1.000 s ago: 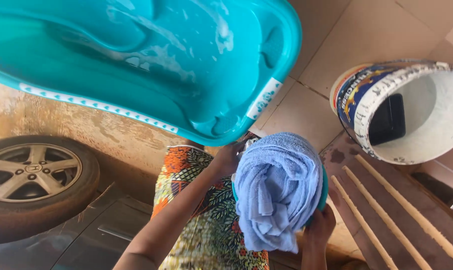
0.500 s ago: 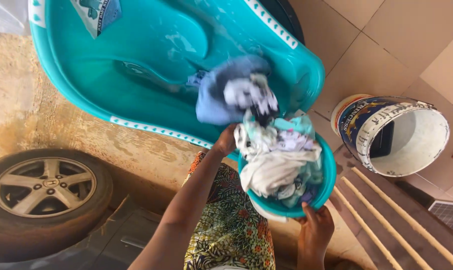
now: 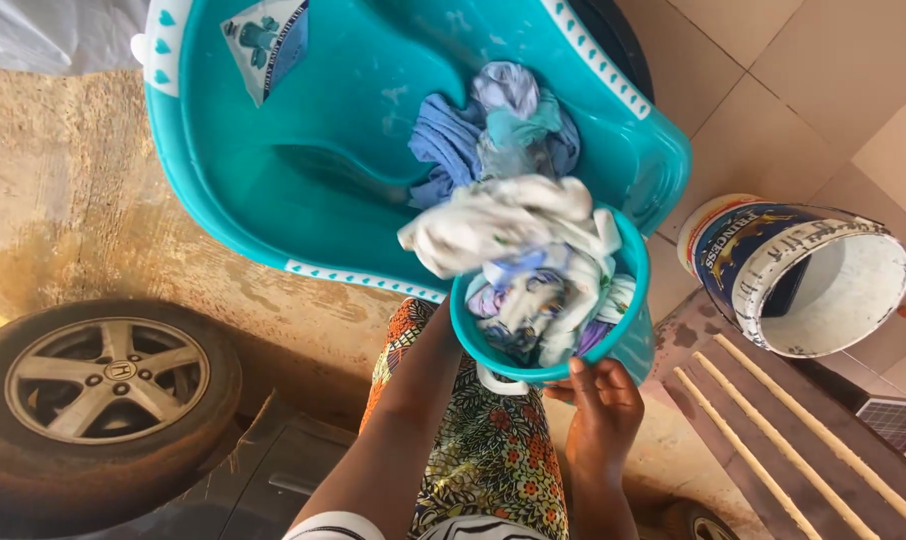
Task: Washing clothes by hand using soap, water, basins, and buckets.
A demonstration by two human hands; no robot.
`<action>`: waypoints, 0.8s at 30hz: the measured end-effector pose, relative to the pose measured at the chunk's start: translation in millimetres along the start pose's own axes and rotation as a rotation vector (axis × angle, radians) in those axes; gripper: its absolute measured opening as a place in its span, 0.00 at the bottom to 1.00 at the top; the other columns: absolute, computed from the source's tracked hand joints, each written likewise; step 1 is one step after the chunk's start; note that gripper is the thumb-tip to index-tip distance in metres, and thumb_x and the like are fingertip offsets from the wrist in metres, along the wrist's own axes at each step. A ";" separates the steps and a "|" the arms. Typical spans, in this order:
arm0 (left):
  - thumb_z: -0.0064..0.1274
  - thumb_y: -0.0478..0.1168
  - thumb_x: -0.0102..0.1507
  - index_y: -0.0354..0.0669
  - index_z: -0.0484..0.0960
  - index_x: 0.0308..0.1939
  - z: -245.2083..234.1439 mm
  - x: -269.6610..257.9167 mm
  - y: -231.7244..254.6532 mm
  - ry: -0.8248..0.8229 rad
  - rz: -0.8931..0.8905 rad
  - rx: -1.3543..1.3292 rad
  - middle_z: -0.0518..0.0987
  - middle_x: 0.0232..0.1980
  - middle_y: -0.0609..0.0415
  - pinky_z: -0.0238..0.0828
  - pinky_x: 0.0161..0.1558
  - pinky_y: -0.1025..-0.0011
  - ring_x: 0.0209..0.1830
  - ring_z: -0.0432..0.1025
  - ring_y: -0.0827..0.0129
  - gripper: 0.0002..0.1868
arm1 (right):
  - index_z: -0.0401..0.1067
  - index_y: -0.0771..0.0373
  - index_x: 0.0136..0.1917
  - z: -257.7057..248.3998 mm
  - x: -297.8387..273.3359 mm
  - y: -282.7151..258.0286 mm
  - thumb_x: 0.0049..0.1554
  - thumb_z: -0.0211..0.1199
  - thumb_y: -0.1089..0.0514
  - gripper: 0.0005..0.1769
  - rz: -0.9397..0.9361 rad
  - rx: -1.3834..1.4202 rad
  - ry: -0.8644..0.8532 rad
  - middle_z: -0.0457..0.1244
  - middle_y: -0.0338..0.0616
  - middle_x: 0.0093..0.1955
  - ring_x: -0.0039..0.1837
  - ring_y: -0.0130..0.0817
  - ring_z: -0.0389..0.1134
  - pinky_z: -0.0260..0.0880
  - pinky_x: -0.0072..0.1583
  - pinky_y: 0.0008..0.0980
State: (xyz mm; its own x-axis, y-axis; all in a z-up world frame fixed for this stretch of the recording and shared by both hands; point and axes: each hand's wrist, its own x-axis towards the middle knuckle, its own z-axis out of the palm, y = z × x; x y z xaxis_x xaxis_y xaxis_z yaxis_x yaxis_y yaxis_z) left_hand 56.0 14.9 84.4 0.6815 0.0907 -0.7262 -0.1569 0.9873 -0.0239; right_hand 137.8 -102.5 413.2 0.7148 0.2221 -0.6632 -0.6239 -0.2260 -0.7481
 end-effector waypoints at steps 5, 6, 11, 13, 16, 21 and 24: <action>0.44 0.44 0.69 0.34 0.72 0.66 -7.8 -6.0 0.0 -0.011 -0.011 -0.050 0.79 0.58 0.45 0.72 0.58 0.59 0.56 0.74 0.57 0.24 | 0.69 0.67 0.43 58.9 -3.3 -20.8 0.58 0.66 0.64 0.07 -0.073 -0.167 -0.051 0.69 0.46 0.38 0.38 0.34 0.75 0.79 0.40 0.34; 0.44 0.44 0.69 0.34 0.72 0.66 -8.4 -12.5 0.7 -0.010 -0.014 -0.058 0.79 0.58 0.45 0.72 0.58 0.59 0.56 0.74 0.57 0.24 | 0.70 0.68 0.43 68.1 -5.9 -25.0 0.59 0.66 0.65 0.06 -0.082 -0.165 -0.079 0.70 0.47 0.39 0.39 0.33 0.75 0.79 0.41 0.33; 0.45 0.45 0.69 0.34 0.71 0.67 4.7 -10.0 29.7 -0.087 0.018 -0.056 0.78 0.60 0.44 0.72 0.59 0.58 0.57 0.74 0.56 0.26 | 0.71 0.69 0.46 106.6 3.5 -41.5 0.60 0.65 0.66 0.05 -0.157 -0.192 -0.149 0.71 0.49 0.40 0.40 0.32 0.75 0.79 0.43 0.32; 0.45 0.46 0.69 0.34 0.71 0.68 4.2 -25.6 28.0 -0.101 0.016 -0.061 0.77 0.60 0.43 0.72 0.59 0.57 0.58 0.73 0.56 0.26 | 0.73 0.72 0.47 117.9 5.8 -44.8 0.61 0.65 0.66 0.05 -0.164 -0.248 -0.201 0.72 0.51 0.41 0.41 0.33 0.76 0.80 0.45 0.32; 0.45 0.47 0.69 0.34 0.70 0.68 -1.7 -42.9 30.3 -0.110 0.000 -0.076 0.77 0.61 0.43 0.71 0.60 0.57 0.58 0.73 0.55 0.27 | 0.72 0.73 0.50 133.6 5.4 -52.4 0.61 0.63 0.65 0.07 -0.197 -0.277 -0.267 0.72 0.50 0.43 0.44 0.34 0.77 0.81 0.46 0.32; 0.46 0.48 0.69 0.34 0.69 0.69 -2.8 -49.1 48.4 -0.161 0.016 -0.082 0.76 0.62 0.42 0.71 0.60 0.56 0.59 0.72 0.55 0.28 | 0.72 0.74 0.52 151.4 8.2 -68.6 0.62 0.62 0.66 0.08 -0.202 -0.275 -0.323 0.72 0.51 0.45 0.46 0.34 0.77 0.81 0.49 0.33; 0.47 0.49 0.70 0.34 0.69 0.70 -5.6 -57.1 48.8 -0.173 0.013 -0.089 0.76 0.63 0.42 0.71 0.61 0.55 0.60 0.72 0.54 0.29 | 0.71 0.75 0.55 162.4 -2.7 -83.8 0.62 0.62 0.66 0.09 -0.210 -0.255 -0.361 0.71 0.52 0.48 0.50 0.34 0.76 0.80 0.51 0.33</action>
State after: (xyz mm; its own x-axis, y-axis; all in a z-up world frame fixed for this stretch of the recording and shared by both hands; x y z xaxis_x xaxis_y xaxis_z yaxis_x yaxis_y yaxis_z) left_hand 5.4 57.2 120.9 0.7907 0.1322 -0.5978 -0.2240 0.9712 -0.0816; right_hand 136.8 69.9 473.9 0.6335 0.5926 -0.4975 -0.3484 -0.3556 -0.8673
